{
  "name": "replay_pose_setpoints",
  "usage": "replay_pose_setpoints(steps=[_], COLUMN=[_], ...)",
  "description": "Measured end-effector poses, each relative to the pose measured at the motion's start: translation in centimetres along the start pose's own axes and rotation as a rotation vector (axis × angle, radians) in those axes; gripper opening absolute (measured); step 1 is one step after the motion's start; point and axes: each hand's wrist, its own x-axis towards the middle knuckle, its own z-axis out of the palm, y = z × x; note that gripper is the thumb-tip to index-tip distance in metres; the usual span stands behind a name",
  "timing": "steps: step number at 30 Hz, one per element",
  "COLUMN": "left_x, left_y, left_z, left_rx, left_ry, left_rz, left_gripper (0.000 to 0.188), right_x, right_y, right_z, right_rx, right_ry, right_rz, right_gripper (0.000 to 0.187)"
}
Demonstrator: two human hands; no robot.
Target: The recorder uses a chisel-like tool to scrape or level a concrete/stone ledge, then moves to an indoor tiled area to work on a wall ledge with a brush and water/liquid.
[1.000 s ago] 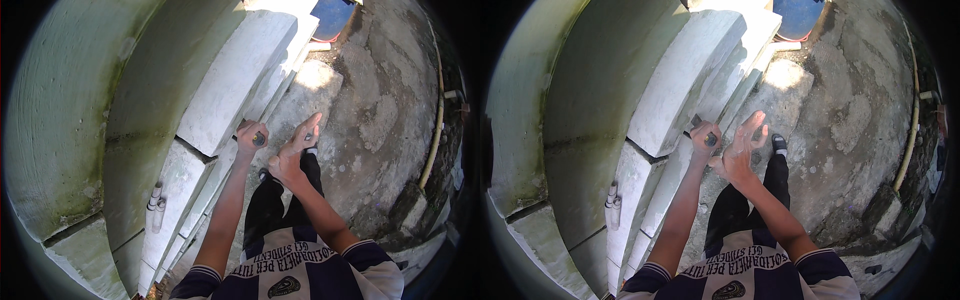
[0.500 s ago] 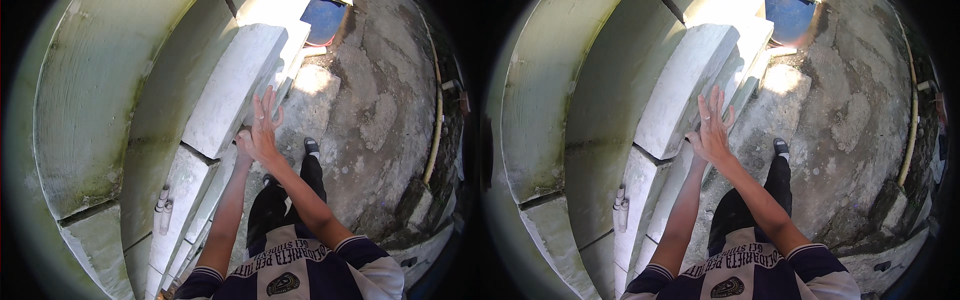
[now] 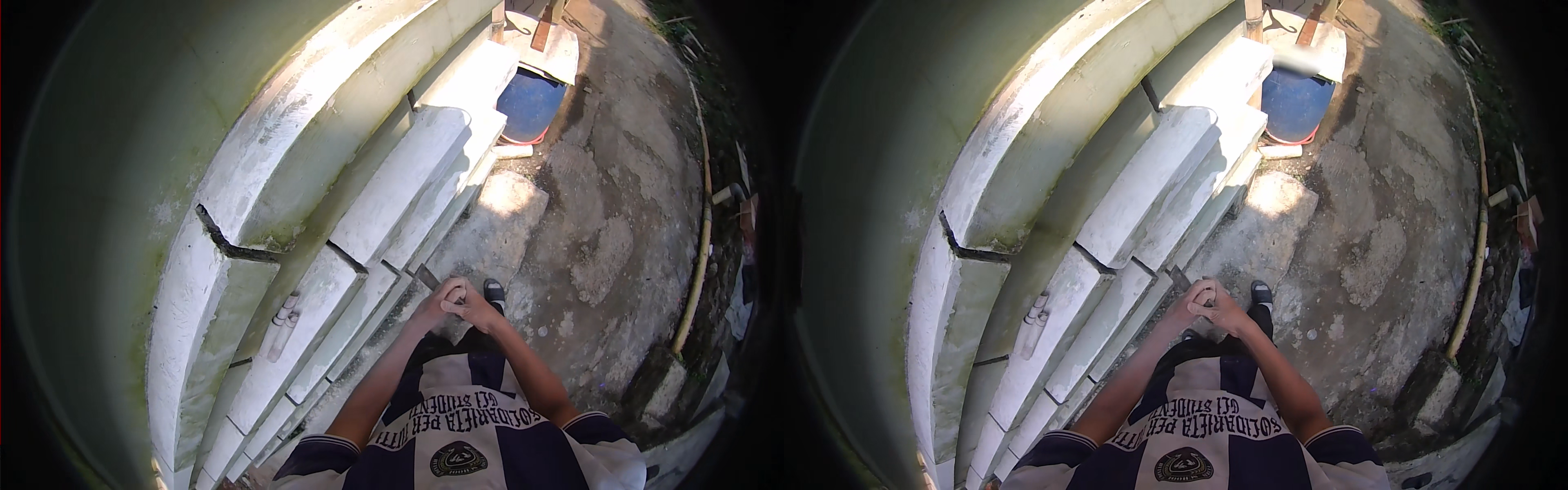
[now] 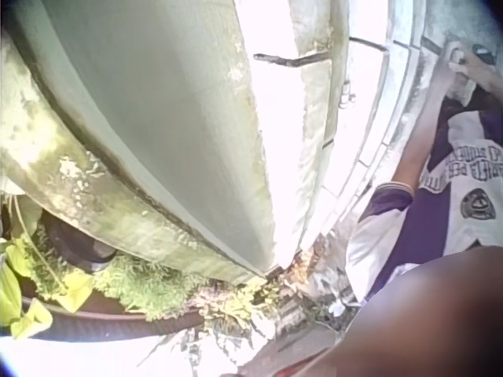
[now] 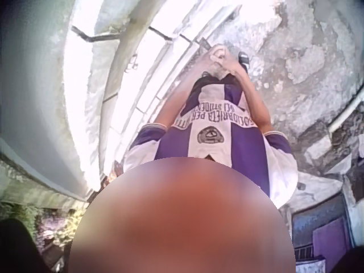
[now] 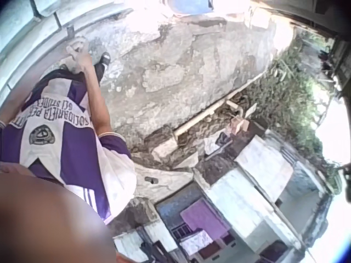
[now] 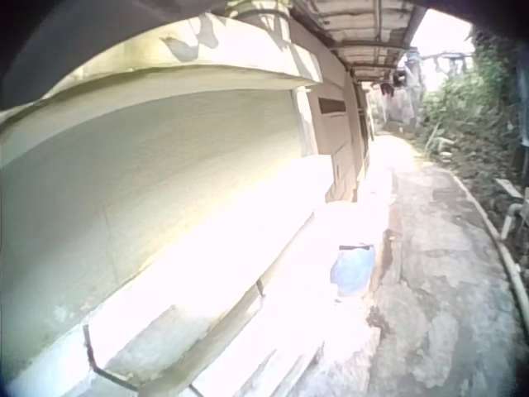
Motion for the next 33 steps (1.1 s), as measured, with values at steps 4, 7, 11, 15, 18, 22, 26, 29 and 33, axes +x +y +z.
replay_pose_setpoints(steps=[4,7,11,15,18,22,26,29,33], left_x=[2.9,5.1,9.2,7.8,6.5,6.6,5.4,3.5,1.5], left_y=[1.9,2.4,3.8,-4.0,-9.5,-9.4,-8.8,-7.5,-5.6], left_z=[-0.7,-1.2,-4.8,-7.6,-7.4,-6.6,-6.8,-6.7,-6.5], left_rx=[0.011,0.063,0.149,0.437,0.563,0.805,0.836,0.883,0.777], left_ry=[0.011,-0.166,-0.044,-0.006,-0.12,-0.277,-0.236,-0.209,-0.141], left_rz=[0.082,0.111,-0.031,-0.388,-0.737,-0.837,-0.921,-0.955,-1.019], left_gripper=[0.031,0.047,0.082,0.092,0.093,0.09,0.092,0.09,0.088], right_x=[-0.7,-0.8,-0.8,-2.7,-4.0,-6.2,-6.3,-6.4,-6.5], right_y=[-2.3,-2.6,-2.6,-0.9,-0.5,-0.1,-1.8,-2.9,-1.7], right_z=[-1.9,-4.2,-8.9,-12.5,-15.3,-18.4,-19.2,-18.6,-17.4], right_rx=[0.326,0.144,-0.043,-0.164,-0.106,-0.157,-0.166,-0.149,-0.243], right_ry=[-0.161,-0.184,-0.137,0.022,0.095,0.169,0.265,0.301,0.368], right_rz=[0.271,0.313,0.336,0.285,0.312,0.319,0.292,0.293,0.245], right_gripper=[0.036,0.044,0.05,0.046,0.048,0.038,0.034,0.036,0.037])
